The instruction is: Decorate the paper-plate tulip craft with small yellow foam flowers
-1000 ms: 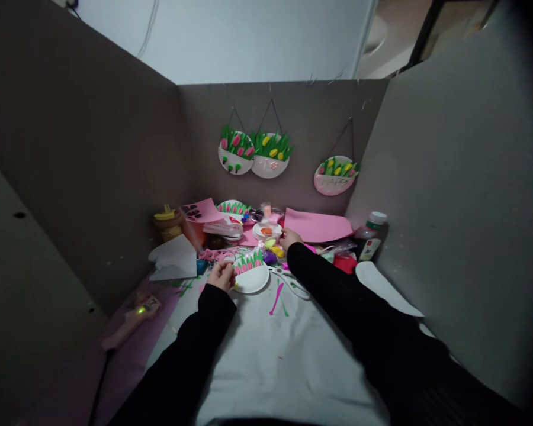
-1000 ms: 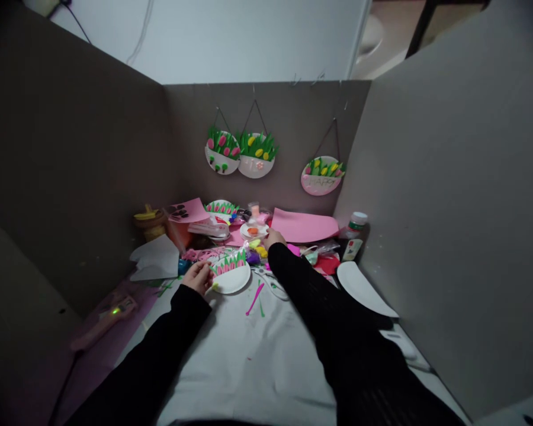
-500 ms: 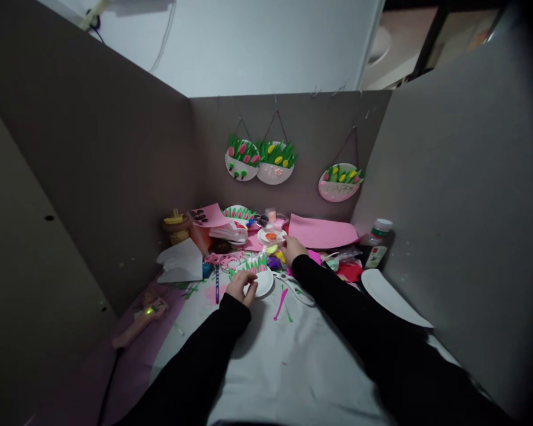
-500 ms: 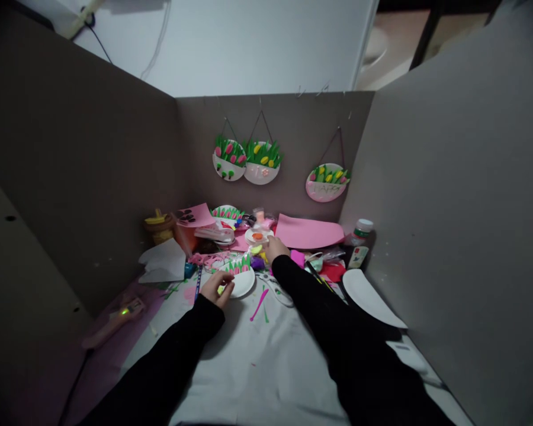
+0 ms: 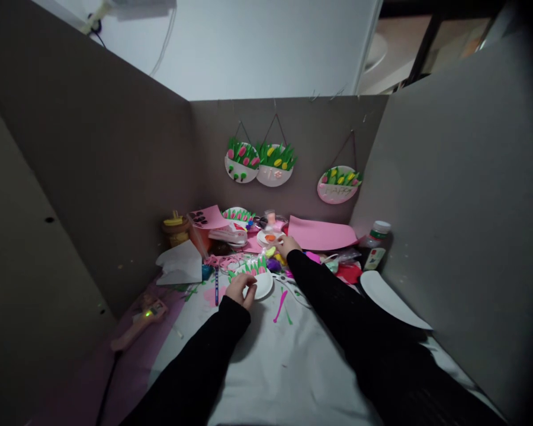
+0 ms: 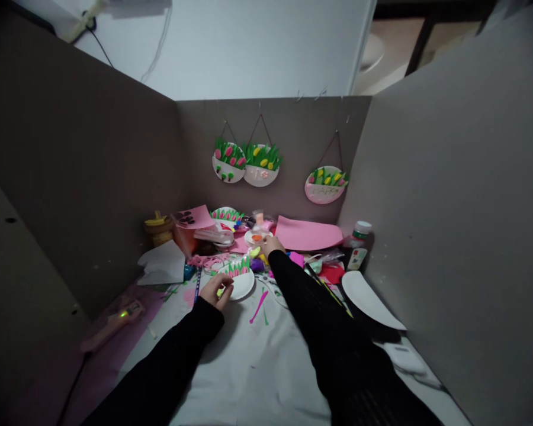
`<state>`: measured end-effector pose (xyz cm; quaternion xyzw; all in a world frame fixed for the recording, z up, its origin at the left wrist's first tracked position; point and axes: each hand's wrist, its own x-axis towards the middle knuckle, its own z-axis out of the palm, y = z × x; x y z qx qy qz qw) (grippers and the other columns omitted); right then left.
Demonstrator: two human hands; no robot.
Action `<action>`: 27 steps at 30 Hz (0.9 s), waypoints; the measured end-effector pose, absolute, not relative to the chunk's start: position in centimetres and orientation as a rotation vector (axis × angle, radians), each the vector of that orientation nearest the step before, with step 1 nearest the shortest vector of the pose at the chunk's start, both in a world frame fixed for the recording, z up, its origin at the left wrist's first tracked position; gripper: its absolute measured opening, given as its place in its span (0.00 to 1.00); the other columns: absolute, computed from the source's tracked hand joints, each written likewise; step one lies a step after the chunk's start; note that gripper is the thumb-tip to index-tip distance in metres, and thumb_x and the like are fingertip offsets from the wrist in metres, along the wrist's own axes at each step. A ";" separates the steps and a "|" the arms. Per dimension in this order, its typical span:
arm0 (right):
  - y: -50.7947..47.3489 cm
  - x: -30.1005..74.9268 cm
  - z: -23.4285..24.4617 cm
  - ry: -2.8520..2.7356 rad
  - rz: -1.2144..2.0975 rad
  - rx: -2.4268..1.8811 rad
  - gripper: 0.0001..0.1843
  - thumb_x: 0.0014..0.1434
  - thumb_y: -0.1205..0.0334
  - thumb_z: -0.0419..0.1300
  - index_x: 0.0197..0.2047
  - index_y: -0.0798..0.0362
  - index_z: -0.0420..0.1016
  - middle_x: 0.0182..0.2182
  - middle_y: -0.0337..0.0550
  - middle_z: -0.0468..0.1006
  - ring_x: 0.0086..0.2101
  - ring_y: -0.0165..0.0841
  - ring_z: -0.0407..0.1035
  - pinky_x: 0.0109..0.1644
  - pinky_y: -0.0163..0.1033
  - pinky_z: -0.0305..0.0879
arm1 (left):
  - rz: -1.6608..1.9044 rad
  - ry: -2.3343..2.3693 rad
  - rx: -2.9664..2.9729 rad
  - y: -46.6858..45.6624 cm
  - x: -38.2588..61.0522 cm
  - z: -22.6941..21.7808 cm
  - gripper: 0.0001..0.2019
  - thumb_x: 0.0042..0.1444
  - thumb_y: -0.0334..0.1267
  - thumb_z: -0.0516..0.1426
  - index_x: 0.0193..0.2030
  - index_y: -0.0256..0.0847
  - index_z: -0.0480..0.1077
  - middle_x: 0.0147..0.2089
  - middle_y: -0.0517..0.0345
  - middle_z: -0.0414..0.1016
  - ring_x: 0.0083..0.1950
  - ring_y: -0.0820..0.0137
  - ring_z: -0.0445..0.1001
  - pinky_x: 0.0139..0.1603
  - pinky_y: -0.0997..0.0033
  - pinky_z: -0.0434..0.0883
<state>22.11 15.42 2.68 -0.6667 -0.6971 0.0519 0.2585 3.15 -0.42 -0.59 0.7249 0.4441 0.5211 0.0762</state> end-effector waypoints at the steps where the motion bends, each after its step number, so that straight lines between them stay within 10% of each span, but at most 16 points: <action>1: 15.5 21.7 2.8 -1.894 0.150 -1.791 0.12 0.54 0.59 0.56 0.39 0.55 0.73 0.37 0.47 0.72 0.35 0.33 0.67 0.37 0.32 0.58 | 1.567 1.344 2.159 -0.4 3.0 -0.6 0.06 0.51 0.35 0.50 0.32 0.39 0.67 0.30 0.53 0.70 0.32 0.69 0.67 0.34 0.67 0.67; 13: 10.2 24.3 6.5 -1.740 0.316 -1.559 0.11 0.51 0.61 0.52 0.23 0.57 0.69 0.22 0.41 0.68 0.27 0.31 0.63 0.31 0.33 0.57 | 1.611 1.342 2.353 -1.0 3.0 0.1 0.08 0.52 0.34 0.50 0.38 0.39 0.67 0.38 0.49 0.71 0.42 0.64 0.69 0.45 0.62 0.66; 18: 2.7 19.9 3.8 -1.841 0.613 -1.267 0.13 0.50 0.55 0.54 0.21 0.54 0.63 0.18 0.33 0.64 0.22 0.26 0.60 0.26 0.30 0.57 | 1.548 1.334 2.557 -1.5 3.5 0.0 0.38 0.41 0.48 0.60 0.59 0.36 0.54 0.58 0.39 0.61 0.59 0.51 0.57 0.58 0.48 0.53; 27: -1.7 17.9 2.0 -1.453 1.487 -0.979 0.12 0.48 0.54 0.55 0.27 0.55 0.68 0.12 0.28 0.58 0.12 0.21 0.48 0.15 0.28 0.42 | 1.340 1.045 2.497 0.1 2.7 -1.7 0.34 0.44 0.52 0.58 0.55 0.34 0.58 0.42 0.44 0.70 0.44 0.59 0.69 0.45 0.56 0.66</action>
